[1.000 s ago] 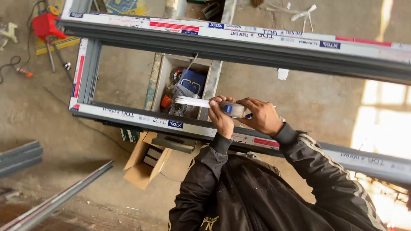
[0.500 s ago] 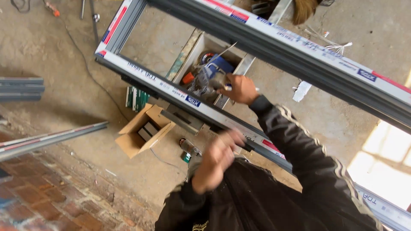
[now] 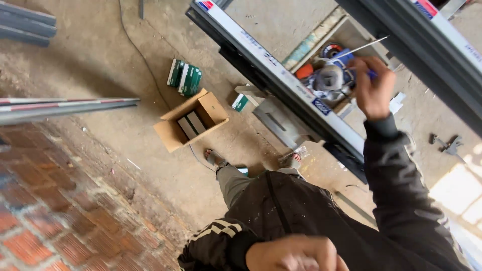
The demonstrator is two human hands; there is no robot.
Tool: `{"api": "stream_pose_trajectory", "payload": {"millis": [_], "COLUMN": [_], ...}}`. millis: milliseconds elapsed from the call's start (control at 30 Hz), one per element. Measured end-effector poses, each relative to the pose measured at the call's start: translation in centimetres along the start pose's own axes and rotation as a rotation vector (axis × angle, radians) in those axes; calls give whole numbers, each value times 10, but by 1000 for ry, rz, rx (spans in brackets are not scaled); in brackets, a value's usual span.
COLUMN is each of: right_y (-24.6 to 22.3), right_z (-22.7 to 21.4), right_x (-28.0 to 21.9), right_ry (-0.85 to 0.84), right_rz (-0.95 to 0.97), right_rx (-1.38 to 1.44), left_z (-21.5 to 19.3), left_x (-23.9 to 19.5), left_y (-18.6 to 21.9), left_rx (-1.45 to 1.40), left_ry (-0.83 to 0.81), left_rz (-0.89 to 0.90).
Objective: Measuring aluminum frames with a tape measure and marking hinge positions with a pen and template
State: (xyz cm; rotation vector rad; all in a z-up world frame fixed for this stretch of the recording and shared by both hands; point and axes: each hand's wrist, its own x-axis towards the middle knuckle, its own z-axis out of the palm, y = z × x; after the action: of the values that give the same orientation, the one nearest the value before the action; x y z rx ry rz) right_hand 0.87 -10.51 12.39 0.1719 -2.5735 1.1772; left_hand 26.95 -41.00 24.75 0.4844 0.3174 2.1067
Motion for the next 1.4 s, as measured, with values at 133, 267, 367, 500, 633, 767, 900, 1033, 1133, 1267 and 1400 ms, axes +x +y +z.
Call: {"api": "stream_pose_trajectory", "payload": {"millis": [133,267,367,500,633,767,900,1033,1133,1267,1400], "right_y": [-155,-224,-263,-302,-318,-330,-321,-314,-298,-298,-295], "right_z": [35,105,145,164,176,187,197,209,222,223,207], "right_x": [-44,-86,-89,-87,-91,-81,-75,-62,-60,-34,-19], "right_ry": [1,76,105,75,72,17,-18,-72,-163,-258,-382], "right_rz": [12,526,378,270,273,289,342,344,300,222,117], "right_rx": [51,747,923,941,938,830,799,788,864,947,925], "left_z": [-87,-129,-131,-127,-127,-132,-140,-150,-154,-164,-172], "left_x": [-63,-98,-111,-124,-134,-145,-151,-147,-141,-134,-128], "left_y": [99,176,214,243,254,262,270,274,279,288,299], "left_rx": [542,1429,1527,1588,1564,1598,1645,1572,1565,1444,1462], "left_ry": [295,703,696,587,589,590,643,699,700,698,573], "left_rz": [105,378,466,523,522,493,443,432,391,286,26]}}
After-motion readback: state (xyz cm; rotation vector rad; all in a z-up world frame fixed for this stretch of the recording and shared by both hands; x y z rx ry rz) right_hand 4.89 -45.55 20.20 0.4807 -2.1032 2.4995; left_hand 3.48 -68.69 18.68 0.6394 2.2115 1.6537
